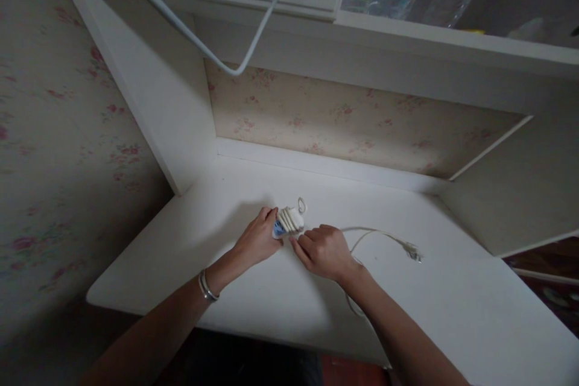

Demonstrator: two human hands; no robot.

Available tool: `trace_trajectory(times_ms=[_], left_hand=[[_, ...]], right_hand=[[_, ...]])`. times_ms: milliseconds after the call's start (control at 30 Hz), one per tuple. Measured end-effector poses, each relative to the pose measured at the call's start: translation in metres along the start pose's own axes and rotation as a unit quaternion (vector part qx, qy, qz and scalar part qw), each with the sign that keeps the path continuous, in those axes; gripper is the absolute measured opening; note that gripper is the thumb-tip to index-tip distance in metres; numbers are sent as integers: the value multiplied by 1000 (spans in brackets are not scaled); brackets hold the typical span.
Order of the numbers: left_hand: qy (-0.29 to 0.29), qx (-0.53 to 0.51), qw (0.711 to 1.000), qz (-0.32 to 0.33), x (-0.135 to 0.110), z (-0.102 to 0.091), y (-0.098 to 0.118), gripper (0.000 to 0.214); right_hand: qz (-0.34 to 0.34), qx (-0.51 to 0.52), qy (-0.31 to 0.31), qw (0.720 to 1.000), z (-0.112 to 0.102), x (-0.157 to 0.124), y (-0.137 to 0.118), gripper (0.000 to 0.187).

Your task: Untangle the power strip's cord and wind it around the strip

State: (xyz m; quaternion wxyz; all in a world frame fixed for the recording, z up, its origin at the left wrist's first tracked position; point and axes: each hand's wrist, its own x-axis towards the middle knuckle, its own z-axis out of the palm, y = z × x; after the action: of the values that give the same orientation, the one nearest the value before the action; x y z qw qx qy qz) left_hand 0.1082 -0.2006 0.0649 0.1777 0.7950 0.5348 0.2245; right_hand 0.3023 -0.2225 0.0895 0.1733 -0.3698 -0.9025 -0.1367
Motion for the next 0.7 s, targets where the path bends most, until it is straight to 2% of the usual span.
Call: trace_trajectory(times_ms=[100, 233, 400, 500, 600, 700], left_hand=[[-32, 36, 999, -4, -4, 0, 4, 43], [-49, 81, 996, -5, -10, 0, 9, 51], [-102, 90, 987, 88, -20, 0, 18, 52], [-132, 111, 974, 150, -26, -4, 27, 43], [-151, 119, 960, 204, -32, -12, 36, 44], [-162, 102, 952, 240, -39, -25, 46, 41]], right_hand=[[-31, 7, 14, 999, 3, 6, -7, 37], [-53, -1, 20, 998, 5, 11, -3, 36], [12, 17, 25, 999, 2, 13, 15, 45], [25, 101, -5, 995, 3, 16, 20, 47], [75, 249, -55, 964, 7, 20, 24, 51], [177, 401, -92, 894, 17, 20, 32, 56]])
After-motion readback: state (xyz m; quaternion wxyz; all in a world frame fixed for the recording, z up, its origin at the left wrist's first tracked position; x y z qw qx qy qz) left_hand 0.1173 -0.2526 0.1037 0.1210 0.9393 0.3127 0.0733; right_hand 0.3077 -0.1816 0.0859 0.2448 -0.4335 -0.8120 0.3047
